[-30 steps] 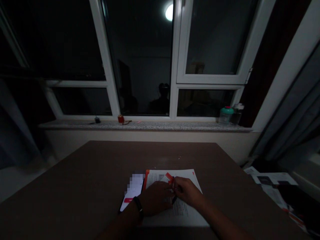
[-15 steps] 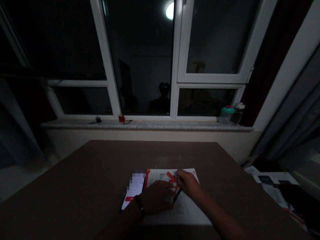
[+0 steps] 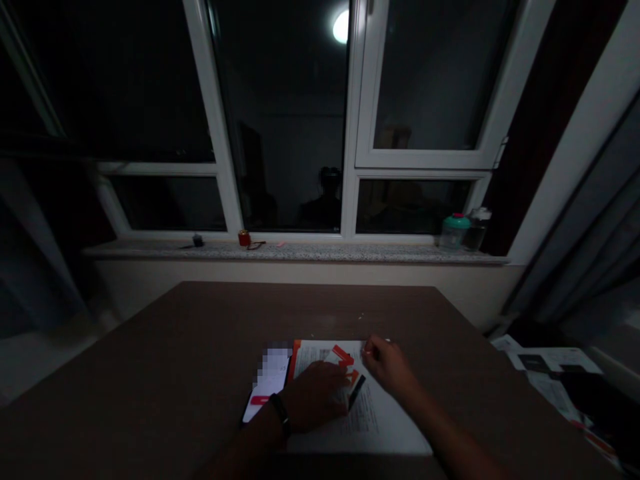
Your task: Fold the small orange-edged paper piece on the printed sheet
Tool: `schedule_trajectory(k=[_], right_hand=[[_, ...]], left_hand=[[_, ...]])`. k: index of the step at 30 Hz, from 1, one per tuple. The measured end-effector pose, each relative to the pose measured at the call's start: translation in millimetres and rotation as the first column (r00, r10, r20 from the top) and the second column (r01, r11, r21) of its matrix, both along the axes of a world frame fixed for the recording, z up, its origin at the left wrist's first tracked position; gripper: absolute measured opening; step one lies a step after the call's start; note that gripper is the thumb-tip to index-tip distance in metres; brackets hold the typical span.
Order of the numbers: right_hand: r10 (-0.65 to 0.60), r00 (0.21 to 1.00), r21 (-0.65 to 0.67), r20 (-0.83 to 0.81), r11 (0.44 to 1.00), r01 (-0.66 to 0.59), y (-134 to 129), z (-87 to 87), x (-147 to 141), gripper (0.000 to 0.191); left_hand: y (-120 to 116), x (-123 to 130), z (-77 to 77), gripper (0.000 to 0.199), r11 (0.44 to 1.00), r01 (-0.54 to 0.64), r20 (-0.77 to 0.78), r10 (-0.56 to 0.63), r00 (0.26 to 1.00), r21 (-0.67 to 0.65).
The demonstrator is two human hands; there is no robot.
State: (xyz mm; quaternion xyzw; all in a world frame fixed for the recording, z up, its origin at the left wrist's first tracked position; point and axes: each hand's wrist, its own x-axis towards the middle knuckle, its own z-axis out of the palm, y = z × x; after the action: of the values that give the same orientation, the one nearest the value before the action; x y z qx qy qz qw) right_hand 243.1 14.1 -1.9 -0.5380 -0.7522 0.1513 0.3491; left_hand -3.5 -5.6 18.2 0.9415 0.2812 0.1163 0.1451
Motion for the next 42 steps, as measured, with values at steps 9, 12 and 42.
schedule_trajectory(k=[9,12,42], right_hand=[[0.029,1.0,-0.017,-0.009,0.999,-0.03,1,4.2,9,0.004],[0.07,0.998,-0.027,0.004,0.997,-0.069,1,1.3,6,0.005],[0.115,0.992,-0.025,0.049,0.993,-0.114,-3,7.6,8,0.024]], left_hand=[[0,4,6.9,0.051,0.997,-0.062,-0.056,0.065,0.996,0.055],[-1,4,8.7,0.055,0.992,-0.102,-0.086,0.108,0.99,0.071],[-3,6,12.3,0.037,0.922,-0.376,-0.123,0.385,0.915,0.092]])
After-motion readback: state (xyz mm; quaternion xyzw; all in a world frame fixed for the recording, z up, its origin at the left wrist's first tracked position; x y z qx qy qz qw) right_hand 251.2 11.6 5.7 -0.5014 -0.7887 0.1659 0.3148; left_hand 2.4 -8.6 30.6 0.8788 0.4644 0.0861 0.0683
